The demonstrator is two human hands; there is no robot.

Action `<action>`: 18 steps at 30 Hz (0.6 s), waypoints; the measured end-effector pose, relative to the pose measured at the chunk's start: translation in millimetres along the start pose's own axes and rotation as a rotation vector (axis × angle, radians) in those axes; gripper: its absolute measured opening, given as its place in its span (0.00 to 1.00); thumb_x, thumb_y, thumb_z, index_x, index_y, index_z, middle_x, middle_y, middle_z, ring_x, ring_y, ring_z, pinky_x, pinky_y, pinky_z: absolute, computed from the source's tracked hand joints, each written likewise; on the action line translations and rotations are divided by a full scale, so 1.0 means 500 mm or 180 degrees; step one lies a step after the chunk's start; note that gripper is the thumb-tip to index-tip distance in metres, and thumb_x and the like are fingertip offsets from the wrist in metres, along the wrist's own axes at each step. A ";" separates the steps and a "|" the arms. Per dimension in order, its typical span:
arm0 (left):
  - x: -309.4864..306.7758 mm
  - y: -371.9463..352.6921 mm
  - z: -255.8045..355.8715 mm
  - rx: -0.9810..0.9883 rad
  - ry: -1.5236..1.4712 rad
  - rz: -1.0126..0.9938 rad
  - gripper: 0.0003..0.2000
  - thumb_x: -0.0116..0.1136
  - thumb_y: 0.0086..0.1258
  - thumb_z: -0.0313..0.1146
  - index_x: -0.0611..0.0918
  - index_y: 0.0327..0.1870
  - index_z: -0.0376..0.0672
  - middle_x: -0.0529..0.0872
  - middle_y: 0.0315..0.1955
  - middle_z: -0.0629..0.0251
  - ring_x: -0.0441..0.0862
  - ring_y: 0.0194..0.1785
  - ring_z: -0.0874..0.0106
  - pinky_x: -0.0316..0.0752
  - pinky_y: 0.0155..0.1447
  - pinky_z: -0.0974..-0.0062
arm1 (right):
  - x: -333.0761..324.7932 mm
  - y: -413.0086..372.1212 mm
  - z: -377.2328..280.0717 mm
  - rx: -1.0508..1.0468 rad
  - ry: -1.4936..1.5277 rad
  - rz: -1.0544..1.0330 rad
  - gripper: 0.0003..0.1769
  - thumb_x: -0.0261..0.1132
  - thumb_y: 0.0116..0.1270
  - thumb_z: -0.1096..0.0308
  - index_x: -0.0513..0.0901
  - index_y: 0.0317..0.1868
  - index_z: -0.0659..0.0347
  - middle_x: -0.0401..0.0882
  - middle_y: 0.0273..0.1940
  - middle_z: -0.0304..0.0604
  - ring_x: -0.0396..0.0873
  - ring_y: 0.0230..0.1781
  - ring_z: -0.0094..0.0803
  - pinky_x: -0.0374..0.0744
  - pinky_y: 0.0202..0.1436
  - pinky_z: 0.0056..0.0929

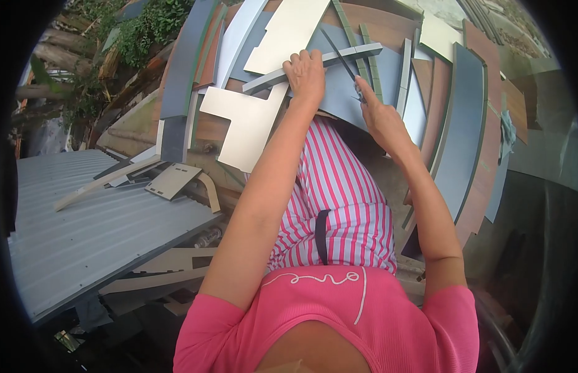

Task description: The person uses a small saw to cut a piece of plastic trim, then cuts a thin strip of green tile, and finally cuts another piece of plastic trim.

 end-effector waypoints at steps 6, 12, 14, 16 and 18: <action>-0.008 0.001 -0.002 -0.0031 0.0097 0.0001 0.12 0.68 0.57 0.35 0.80 0.39 0.44 0.82 0.38 0.59 0.77 0.48 0.60 0.65 0.51 0.60 | 0.042 0.141 -0.014 -0.0298 -0.0023 0.0250 0.33 0.51 0.73 0.69 0.52 0.75 0.43 0.80 0.32 0.68 0.80 0.34 0.64 0.72 0.40 0.58; -0.004 -0.004 -0.001 -0.0090 0.0126 -0.0034 0.12 0.68 0.57 0.35 0.80 0.39 0.44 0.82 0.38 0.59 0.77 0.47 0.60 0.65 0.51 0.60 | 0.020 0.061 -0.023 -0.0187 -0.0093 0.0281 0.30 0.51 0.72 0.68 0.57 0.73 0.50 0.81 0.32 0.65 0.80 0.34 0.62 0.75 0.42 0.58; -0.004 -0.001 0.000 -0.0072 0.0092 -0.0018 0.12 0.68 0.57 0.34 0.80 0.39 0.44 0.82 0.38 0.59 0.77 0.47 0.60 0.65 0.51 0.60 | 0.023 0.013 -0.003 0.0029 -0.0214 0.0068 0.31 0.52 0.72 0.69 0.55 0.74 0.49 0.81 0.32 0.64 0.81 0.34 0.62 0.75 0.40 0.56; -0.009 -0.003 0.001 -0.0069 0.0046 -0.0081 0.07 0.61 0.60 0.30 0.80 0.39 0.44 0.81 0.38 0.60 0.76 0.47 0.62 0.65 0.52 0.62 | 0.021 -0.042 0.004 0.0046 -0.0150 0.0039 0.32 0.52 0.72 0.69 0.54 0.75 0.49 0.81 0.32 0.64 0.81 0.34 0.62 0.75 0.39 0.56; -0.004 -0.004 0.000 -0.0056 0.0004 -0.0138 0.05 0.54 0.64 0.26 0.80 0.39 0.44 0.81 0.38 0.60 0.75 0.47 0.64 0.64 0.53 0.63 | 0.019 -0.070 0.004 0.0065 -0.0079 0.0021 0.33 0.52 0.72 0.70 0.53 0.75 0.49 0.81 0.31 0.64 0.81 0.34 0.61 0.75 0.38 0.55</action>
Point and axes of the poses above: each hand's wrist, its own y-axis towards the middle knuckle, its own x-axis out of the palm, z = x × y, the point moved 8 cm from there along y, towards the middle knuckle
